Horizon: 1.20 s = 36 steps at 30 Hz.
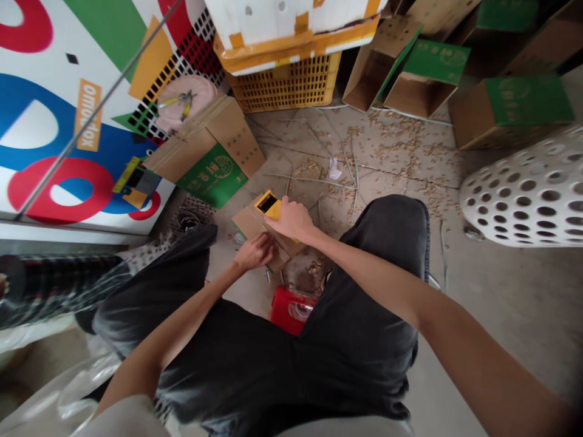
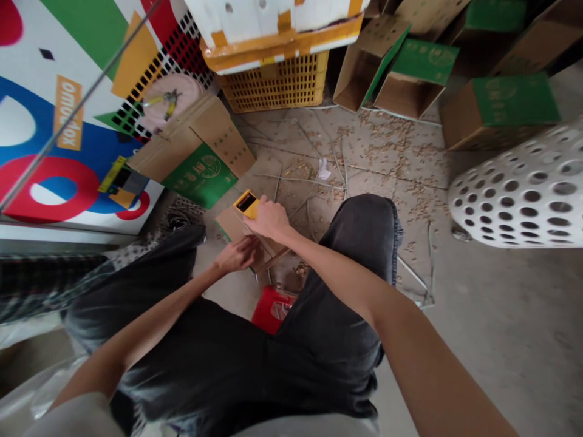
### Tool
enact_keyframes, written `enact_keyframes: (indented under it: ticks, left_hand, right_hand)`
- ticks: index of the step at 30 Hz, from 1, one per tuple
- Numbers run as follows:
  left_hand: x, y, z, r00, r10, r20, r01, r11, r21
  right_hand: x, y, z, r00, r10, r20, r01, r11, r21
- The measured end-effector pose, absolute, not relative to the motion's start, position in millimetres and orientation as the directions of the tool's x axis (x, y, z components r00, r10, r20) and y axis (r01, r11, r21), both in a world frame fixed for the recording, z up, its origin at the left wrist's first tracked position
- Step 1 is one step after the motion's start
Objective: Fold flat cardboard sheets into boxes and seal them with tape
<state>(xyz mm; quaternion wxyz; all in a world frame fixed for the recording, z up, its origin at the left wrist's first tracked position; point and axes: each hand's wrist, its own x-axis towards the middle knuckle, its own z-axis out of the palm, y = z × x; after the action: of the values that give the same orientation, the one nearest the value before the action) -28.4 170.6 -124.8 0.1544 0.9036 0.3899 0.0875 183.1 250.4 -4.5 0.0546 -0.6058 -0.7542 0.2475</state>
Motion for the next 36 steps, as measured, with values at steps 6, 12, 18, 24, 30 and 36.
enact_keyframes:
  ticks: [6,12,18,24,30,36]
  left_hand:
    - [-28,194,-108,0.510,0.839,0.188,0.794,-0.544,0.273]
    - [8,135,-125,0.774,0.618,0.137,0.553,-0.765,0.329]
    - [10,123,-138,0.821,0.567,0.063,0.516,-0.785,0.343]
    - [-19,184,-114,0.460,0.888,0.021,0.831,-0.439,0.341]
    - [1,151,-115,0.619,0.778,0.101,0.700,-0.606,0.377]
    - [19,102,-147,0.893,0.439,0.094,0.377,-0.847,0.373]
  right_hand:
    - [182,251,-6,-0.262,0.946,-0.193,0.887,0.156,-0.435]
    - [182,253,-12,-0.261,0.948,-0.179,0.892,0.166,-0.421]
    - [183,253,-14,-0.257,0.953,-0.162,0.891,0.169,-0.421]
    - [183,252,-10,-0.261,0.946,-0.191,0.884,0.155,-0.440]
    - [182,253,-15,-0.261,0.948,-0.182,0.890,0.164,-0.425]
    - [182,252,-16,-0.260,0.948,-0.185,0.886,0.158,-0.435]
